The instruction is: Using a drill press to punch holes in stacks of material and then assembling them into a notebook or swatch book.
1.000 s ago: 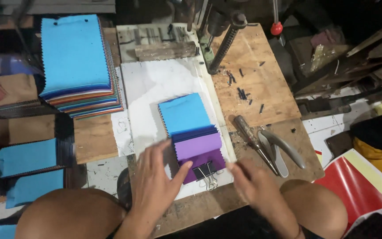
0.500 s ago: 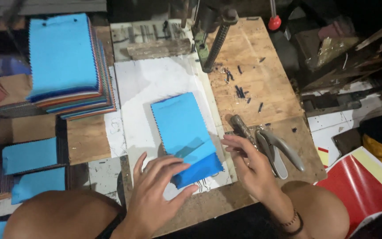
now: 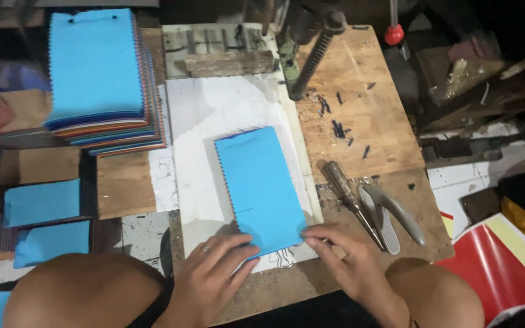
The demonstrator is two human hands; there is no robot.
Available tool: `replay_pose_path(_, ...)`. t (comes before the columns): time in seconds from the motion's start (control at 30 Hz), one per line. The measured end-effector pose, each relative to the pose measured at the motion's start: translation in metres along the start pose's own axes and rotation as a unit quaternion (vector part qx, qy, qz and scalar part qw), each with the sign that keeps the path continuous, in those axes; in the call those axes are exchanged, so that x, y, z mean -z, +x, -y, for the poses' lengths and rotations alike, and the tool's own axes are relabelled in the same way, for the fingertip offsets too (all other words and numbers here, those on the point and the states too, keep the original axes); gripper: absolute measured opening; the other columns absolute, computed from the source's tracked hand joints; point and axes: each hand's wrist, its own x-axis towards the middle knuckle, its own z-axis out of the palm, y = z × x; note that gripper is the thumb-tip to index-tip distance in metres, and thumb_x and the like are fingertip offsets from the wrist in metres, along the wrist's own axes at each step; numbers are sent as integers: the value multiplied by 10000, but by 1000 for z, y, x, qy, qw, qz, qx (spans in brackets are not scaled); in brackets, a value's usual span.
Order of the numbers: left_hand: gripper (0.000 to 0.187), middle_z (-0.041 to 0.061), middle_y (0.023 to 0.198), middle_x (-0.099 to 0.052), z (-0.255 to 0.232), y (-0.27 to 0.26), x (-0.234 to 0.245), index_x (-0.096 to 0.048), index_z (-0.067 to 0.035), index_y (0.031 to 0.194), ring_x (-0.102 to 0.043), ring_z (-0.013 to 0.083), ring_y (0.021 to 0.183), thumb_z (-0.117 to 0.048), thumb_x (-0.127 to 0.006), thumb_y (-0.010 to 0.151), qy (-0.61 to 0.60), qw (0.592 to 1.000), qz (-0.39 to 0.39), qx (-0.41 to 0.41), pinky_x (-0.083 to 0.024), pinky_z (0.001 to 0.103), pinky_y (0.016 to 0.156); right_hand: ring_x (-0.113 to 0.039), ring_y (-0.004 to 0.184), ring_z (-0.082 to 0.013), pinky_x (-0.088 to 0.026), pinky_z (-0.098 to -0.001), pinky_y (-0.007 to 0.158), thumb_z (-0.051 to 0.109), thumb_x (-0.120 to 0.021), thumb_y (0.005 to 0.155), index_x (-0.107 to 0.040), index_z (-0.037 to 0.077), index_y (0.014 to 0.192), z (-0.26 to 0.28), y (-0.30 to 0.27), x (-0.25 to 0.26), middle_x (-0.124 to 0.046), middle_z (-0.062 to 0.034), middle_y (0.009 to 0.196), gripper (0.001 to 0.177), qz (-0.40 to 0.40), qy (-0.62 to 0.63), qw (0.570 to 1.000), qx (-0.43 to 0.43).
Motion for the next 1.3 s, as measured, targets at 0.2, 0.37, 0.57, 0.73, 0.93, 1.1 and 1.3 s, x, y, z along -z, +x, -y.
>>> replay_pose_path(0.2,245,53,1194,-707,6,0,1,-735,-153,1090,-726,248,978,-296,-797,901,-85,994,-36,64,-587,439,860,-773,993,-135,-586,-259,908,233,-698,911,-821,117,991,2,11,14,-823,-38,1037,187,9,-29,999,43)
replay_pose_path(0.37,471,110,1442,-614,64,52,9,-570,-116,1410,-545,301,1345,-392,-507,1033,-103,973,-36,205,-409,464,1111,-705,923,-297,-577,-426,741,206,-801,900,-743,166,1098,-56,30,52,-702,-96,1041,210,-165,-367,910,99)
replay_pose_path(0.57,479,78,1249,-739,135,106,-17,-676,-148,1296,-661,300,1161,-440,-392,1043,-123,967,58,216,-492,430,918,-661,1232,-402,-542,-563,918,506,-480,970,-494,295,1428,-65,45,91,-681,-131,1353,504,113,-407,831,-363)
replay_pose_path(0.73,361,50,1095,-767,109,90,26,-710,-133,1126,-708,247,997,-419,-519,1013,-107,932,140,317,-506,404,797,-679,1174,-454,-512,-530,930,480,-484,944,-514,364,1398,-9,55,89,-712,-199,1277,470,74,-427,821,-372)
replay_pose_path(0.93,393,-41,1170,-772,84,54,62,-718,-202,1152,-713,154,1065,-507,-594,938,-166,863,220,423,-513,323,859,-788,934,-345,-564,-466,766,476,-568,901,-564,440,1407,56,62,54,-818,-42,1082,507,40,-388,889,-242)
replay_pose_path(1.1,502,-50,1338,-717,89,41,51,-697,-187,1263,-681,165,1195,-506,-684,876,-190,862,194,427,-530,340,951,-625,319,-90,-627,-277,289,369,-597,926,-585,418,1378,95,72,-6,-739,65,535,455,151,-347,925,-22)
replay_pose_path(1.3,250,-85,1035,-753,97,34,44,-727,-245,1047,-692,138,864,-433,-688,888,-190,879,168,404,-490,316,740,-746,585,-352,-565,-524,392,480,-514,937,-568,369,1389,100,86,-42,-763,42,1092,468,199,-396,895,47)
